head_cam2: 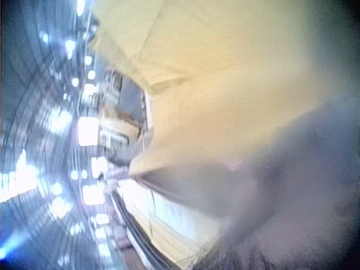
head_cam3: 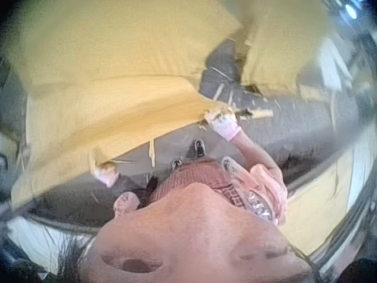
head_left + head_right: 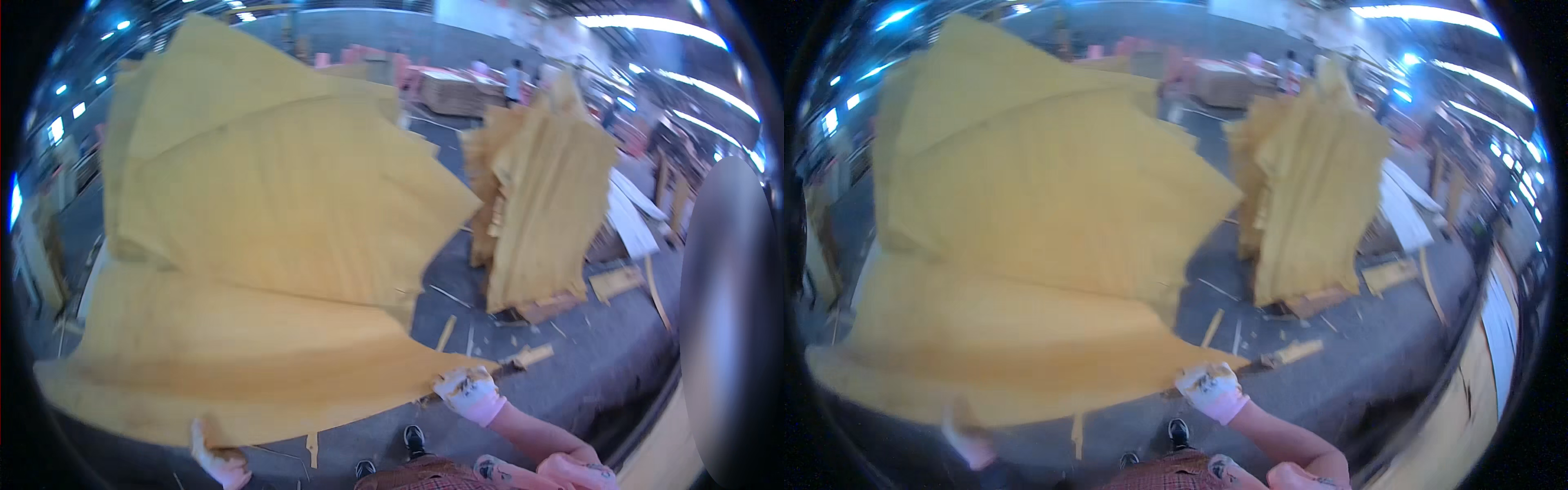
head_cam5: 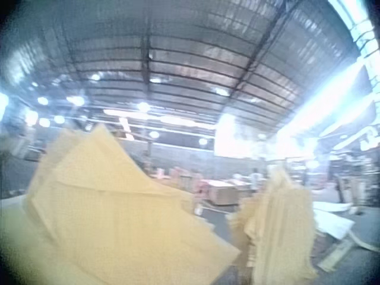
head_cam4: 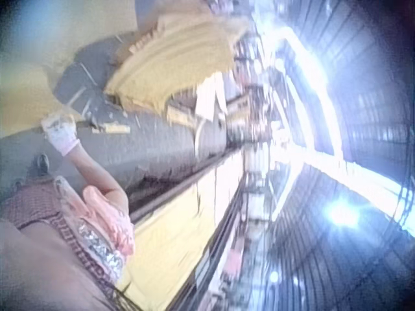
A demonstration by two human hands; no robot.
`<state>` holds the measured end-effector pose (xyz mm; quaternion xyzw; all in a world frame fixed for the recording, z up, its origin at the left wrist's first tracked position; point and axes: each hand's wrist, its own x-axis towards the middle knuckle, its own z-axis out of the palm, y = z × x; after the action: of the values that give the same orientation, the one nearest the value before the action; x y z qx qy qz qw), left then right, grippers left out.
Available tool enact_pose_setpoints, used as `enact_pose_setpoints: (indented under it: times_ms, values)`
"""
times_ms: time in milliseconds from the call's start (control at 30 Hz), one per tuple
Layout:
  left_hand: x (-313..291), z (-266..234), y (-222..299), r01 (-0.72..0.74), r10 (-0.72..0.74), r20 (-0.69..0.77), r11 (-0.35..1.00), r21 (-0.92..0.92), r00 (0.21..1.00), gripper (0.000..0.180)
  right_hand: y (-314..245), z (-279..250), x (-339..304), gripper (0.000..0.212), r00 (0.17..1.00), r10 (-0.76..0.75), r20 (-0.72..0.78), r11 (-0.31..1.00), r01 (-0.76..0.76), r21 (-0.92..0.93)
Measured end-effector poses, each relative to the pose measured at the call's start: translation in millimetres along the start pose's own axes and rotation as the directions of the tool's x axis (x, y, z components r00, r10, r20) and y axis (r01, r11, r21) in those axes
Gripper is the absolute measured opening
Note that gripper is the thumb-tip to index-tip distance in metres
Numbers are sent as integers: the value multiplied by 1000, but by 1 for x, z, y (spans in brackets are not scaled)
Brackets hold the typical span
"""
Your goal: The recorder is placing large, thin wood sheets onto a long assembly table and using a hand tool to trim them.
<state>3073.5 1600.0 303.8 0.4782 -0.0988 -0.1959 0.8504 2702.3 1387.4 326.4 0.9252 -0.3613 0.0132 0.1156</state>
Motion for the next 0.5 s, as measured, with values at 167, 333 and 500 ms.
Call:
enact_pose_setpoints:
  times_ms: [167,333,500]
  values:
    - [-3,7,-9,-689,598,371,483,540,710,38,50,-38,-53,21,959,144,-245,987,-158,-40]
    - [-15,81,-30,-601,368,537,713,360,759,39,141,-8,-109,12,678,504,-535,715,20,699]
    - [-99,181,-62,716,-773,633,429,551,-24,38,224,37,-232,22,700,695,165,-360,140,922]
